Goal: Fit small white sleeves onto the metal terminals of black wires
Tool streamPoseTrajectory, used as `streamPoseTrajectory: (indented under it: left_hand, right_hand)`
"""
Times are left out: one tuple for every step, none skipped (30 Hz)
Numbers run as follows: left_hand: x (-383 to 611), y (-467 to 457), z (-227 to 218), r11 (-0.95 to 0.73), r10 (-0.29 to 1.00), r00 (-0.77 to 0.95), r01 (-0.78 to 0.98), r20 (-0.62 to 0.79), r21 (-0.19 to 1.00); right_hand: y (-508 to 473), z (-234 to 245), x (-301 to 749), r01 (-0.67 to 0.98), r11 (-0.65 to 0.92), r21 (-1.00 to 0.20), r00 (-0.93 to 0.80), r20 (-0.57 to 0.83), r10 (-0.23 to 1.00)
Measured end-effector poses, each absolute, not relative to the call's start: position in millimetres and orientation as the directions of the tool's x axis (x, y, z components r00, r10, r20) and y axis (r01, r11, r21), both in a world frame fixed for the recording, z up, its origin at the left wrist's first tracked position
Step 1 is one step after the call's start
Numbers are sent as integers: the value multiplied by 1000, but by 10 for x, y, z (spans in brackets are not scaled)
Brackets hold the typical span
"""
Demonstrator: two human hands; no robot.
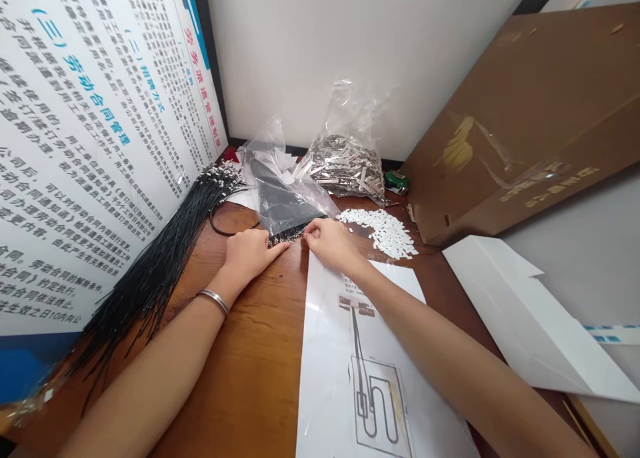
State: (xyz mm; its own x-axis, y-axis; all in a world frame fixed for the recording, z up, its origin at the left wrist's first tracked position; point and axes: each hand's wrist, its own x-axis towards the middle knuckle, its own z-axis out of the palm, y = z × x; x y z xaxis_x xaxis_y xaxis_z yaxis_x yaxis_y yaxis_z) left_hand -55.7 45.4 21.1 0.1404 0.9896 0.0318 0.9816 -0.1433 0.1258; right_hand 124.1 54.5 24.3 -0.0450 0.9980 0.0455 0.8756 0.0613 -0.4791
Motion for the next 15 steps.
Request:
streamPoseTrajectory:
  left_hand:
    - [-555, 455, 206, -145, 989, 143, 981, 27, 125]
    - [-553, 456, 200, -149, 989, 147, 981, 25, 125]
    - [-552, 458, 194, -152, 988, 150, 981, 25, 124]
    - [-551, 459, 189, -153, 988, 151, 981, 29, 122]
    - [-551, 461, 184, -153, 988, 150, 981, 34, 119]
    - [-551, 463, 181, -151, 988, 148, 982, 38, 116]
    - [-552, 465, 179, -151, 988, 147, 982, 41, 116]
    - [-552, 467, 179, -152, 988, 148, 981, 42, 117]
    - [-552, 469, 181, -153, 988, 149, 981, 42, 118]
    - [-551, 472, 184, -155, 988, 151, 981, 41, 119]
    - [-549, 475, 188, -157, 987, 153, 981, 40, 117]
    - [-546, 477, 192, -158, 987, 155, 981, 39, 112]
    - [-543, 479, 197, -159, 987, 156, 982, 36, 105]
    - [-539, 481, 201, -157, 987, 154, 983, 33, 98]
    - [-536, 481, 204, -154, 988, 152, 984, 30, 93]
  right_hand:
    - [561, 243, 1244, 893, 45, -448, -22, 58, 998]
    - [578, 247, 1254, 907, 29, -420, 0, 68, 998]
    - [595, 254, 1268, 917, 16, -398, 17, 79, 997]
    - [612, 264, 1284, 923, 8, -385, 28, 89, 996]
    - [628, 277, 1299, 923, 8, -385, 31, 94, 995]
    - [642, 291, 1311, 917, 12, -398, 28, 95, 995]
    - [655, 304, 1320, 907, 17, -420, 22, 87, 996]
    - [665, 316, 1325, 897, 18, -442, 17, 75, 997]
    - [674, 324, 1325, 889, 13, -457, 16, 60, 998]
    - [683, 330, 1323, 887, 5, -463, 18, 46, 999]
    - [692, 332, 1318, 888, -4, -459, 22, 35, 999]
    - [702, 331, 1311, 892, -10, -451, 25, 26, 999]
    - [713, 328, 1305, 895, -10, -445, 22, 22, 1000]
    - [726, 324, 1298, 896, -6, -443, 16, 19, 1000]
    - [739, 319, 1293, 896, -2, -444, 11, 18, 1000]
